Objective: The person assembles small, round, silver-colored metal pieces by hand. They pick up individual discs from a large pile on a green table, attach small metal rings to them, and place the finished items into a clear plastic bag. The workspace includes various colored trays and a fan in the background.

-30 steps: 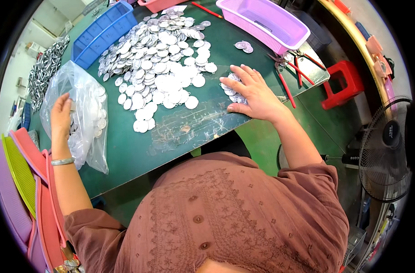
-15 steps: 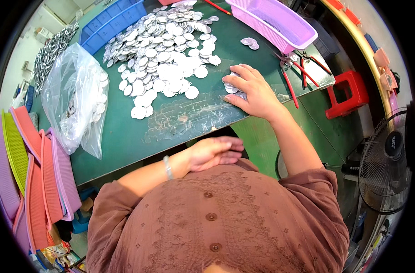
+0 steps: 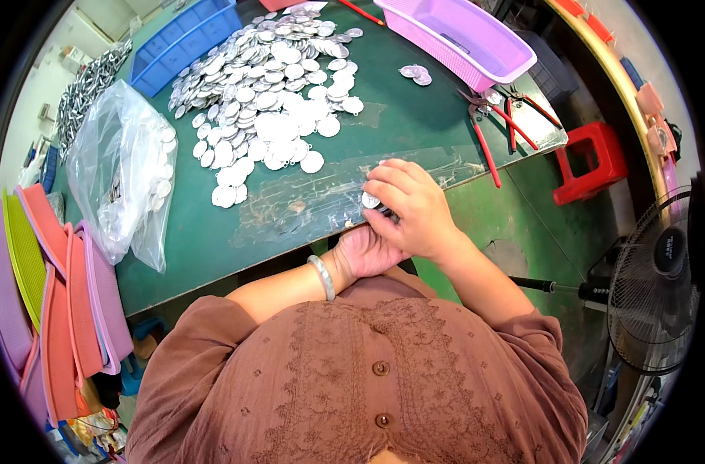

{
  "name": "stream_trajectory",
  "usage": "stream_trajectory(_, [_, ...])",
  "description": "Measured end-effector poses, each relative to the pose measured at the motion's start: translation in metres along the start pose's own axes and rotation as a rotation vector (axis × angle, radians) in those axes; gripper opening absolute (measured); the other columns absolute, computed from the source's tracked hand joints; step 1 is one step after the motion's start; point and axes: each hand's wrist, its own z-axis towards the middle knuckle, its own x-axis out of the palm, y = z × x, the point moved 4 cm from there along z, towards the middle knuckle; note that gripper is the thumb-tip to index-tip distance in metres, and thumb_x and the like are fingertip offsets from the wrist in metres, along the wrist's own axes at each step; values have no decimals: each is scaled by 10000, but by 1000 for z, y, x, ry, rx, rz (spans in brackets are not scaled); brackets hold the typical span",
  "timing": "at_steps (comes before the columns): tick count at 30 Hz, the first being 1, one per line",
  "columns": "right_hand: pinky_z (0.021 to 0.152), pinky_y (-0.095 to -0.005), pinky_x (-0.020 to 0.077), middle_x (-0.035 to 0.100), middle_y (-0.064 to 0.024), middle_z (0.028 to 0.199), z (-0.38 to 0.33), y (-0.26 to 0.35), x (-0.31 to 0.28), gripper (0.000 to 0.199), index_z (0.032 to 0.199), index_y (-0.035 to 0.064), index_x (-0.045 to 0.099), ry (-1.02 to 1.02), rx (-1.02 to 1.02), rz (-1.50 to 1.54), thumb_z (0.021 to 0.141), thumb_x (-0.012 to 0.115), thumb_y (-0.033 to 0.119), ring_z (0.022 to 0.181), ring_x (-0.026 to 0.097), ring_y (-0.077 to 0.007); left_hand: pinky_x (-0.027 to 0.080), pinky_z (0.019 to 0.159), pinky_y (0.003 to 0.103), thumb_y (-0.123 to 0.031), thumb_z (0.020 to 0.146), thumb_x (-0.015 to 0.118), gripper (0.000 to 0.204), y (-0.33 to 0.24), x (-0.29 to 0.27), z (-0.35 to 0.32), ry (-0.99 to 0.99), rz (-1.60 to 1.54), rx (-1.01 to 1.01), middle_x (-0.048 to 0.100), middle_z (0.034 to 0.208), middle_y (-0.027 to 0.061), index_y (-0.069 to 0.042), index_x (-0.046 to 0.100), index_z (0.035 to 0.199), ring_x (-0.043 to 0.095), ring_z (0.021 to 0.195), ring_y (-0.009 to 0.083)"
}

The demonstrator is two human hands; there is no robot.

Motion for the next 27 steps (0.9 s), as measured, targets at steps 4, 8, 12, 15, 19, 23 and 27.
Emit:
stream_trajectory(4, [732,-376,432,560,-88,891,-5,8,-2,285,806,25,570,-40,-38,38,550,658,117,883,526,-277,375,952,326,-250,912,374,294,-6,-12,-3,40,-85,50,472,1160,63,-89,428,1151,460,1080,167])
stream_trajectory(8, [721,-378,434,559,-89,866,-12,14,-4,277,790,18,569,-46,-65,48,537,645,103,872,527,-274,380,945,338,-224,920,344,276,-4,-12,-5,50,-81,28,476,1146,74,-81,425,1142,471,1065,182])
stream_trajectory(12, [715,-385,444,558,-98,862,-19,19,-4,262,792,11,576,-23,-93,73,548,639,80,866,532,-280,390,931,344,-205,928,298,284,-6,-21,-6,93,-116,-6,475,1127,101,-64,405,1149,480,1042,192])
stream_trajectory(15, [714,-388,451,553,-97,857,-25,23,-3,255,787,6,581,-28,-121,86,545,637,64,849,532,-284,405,908,328,-204,932,268,297,-8,-31,-4,35,-105,-2,477,1110,111,-47,397,1149,489,1020,191])
stream_trajectory(19, [709,-381,455,550,-100,836,-33,28,-2,242,773,-1,585,-33,-166,73,543,637,57,828,532,-280,432,867,303,-216,935,260,310,-6,-32,-3,38,-79,4,492,1075,117,-27,420,1120,509,973,186])
stream_trajectory(23, [711,-361,460,547,-108,821,-43,31,2,245,762,-12,583,-7,-181,165,533,641,55,804,538,-279,460,822,296,-271,929,296,336,10,10,-12,0,105,-47,521,1012,113,-19,484,1049,533,912,186])
stream_trajectory(27, [685,-358,475,555,-112,812,-41,37,-1,237,759,-14,577,-101,-207,227,535,643,31,762,552,-290,491,759,330,-320,906,362,324,7,-1,-22,-220,265,-42,555,938,90,-44,520,972,567,842,192])
